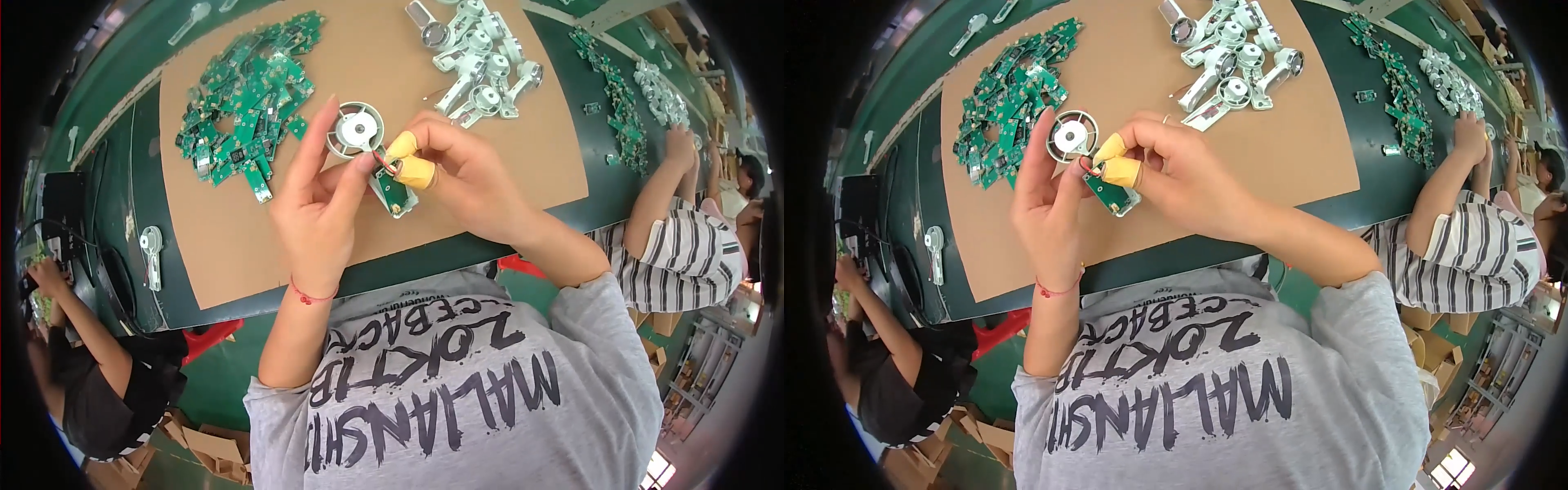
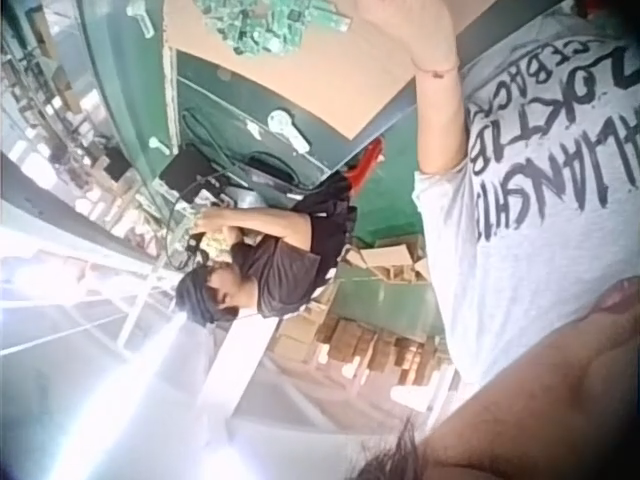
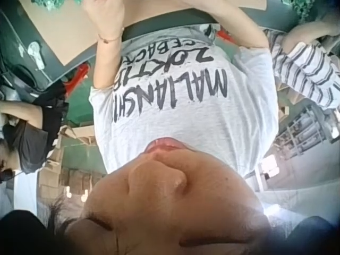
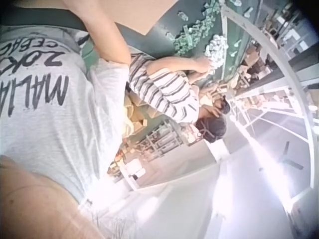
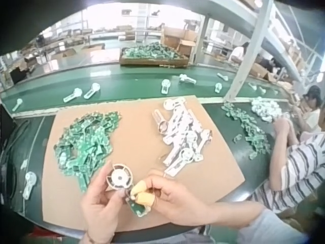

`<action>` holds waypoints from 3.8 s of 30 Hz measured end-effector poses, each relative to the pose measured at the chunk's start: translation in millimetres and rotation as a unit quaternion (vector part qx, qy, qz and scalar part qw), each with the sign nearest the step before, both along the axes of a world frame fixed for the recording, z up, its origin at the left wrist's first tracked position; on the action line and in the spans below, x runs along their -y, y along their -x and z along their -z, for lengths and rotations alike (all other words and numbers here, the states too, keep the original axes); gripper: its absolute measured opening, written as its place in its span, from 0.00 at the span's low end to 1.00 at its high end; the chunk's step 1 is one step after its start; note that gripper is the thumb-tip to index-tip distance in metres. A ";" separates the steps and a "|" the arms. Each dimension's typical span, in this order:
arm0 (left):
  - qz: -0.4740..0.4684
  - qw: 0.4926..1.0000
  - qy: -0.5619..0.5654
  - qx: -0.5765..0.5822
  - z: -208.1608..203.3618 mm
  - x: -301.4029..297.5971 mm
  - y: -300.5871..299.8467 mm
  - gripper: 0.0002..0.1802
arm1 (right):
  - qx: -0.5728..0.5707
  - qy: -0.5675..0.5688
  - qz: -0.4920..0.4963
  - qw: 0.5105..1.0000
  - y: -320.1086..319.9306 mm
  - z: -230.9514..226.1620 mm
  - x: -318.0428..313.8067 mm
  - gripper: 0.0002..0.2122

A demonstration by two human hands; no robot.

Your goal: The person assembles small printed circuit boards and electronic components into plastic housings by hand, connecting them with wires.

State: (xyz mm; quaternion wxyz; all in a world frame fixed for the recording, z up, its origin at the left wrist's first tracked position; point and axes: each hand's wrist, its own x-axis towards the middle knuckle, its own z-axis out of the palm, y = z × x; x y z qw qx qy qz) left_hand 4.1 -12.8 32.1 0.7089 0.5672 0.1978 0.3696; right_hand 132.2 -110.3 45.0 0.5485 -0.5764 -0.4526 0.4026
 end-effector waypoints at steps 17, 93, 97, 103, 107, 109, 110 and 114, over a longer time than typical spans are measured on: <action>0.000 1.000 0.000 -0.021 -3.3 2.3 1.2 0.23 | 0.188 -0.067 0.167 0.965 10.7 16.0 -10.5 0.06; -0.149 0.780 -0.531 -0.297 29.9 17.5 7.8 0.06 | -0.365 -0.013 0.221 0.904 21.7 23.1 -13.2 0.11; -0.117 0.829 -0.482 -0.258 25.9 7.9 12.2 0.05 | -0.287 0.078 0.163 0.941 11.7 35.2 -6.8 0.11; -0.015 0.907 -0.313 -0.283 27.2 0.7 26.6 0.04 | 0.336 -0.057 0.014 0.940 17.7 41.5 -3.3 0.14; -0.071 0.905 -0.289 -0.305 18.4 -11.1 38.1 0.18 | 0.403 -0.059 0.022 0.913 12.5 48.8 -4.4 0.13; -0.165 0.816 -0.366 -0.417 20.6 -33.9 43.4 0.22 | 0.400 -0.078 0.029 0.913 8.9 51.2 -3.7 0.11; -0.210 0.761 -0.412 -0.456 22.9 -44.5 45.5 0.22 | 0.400 -0.077 0.029 0.913 8.5 50.9 -3.6 0.11; -0.161 0.853 -0.301 -0.394 34.9 -62.8 62.0 0.19 | 0.405 -0.047 0.037 0.912 10.4 42.8 -1.7 0.08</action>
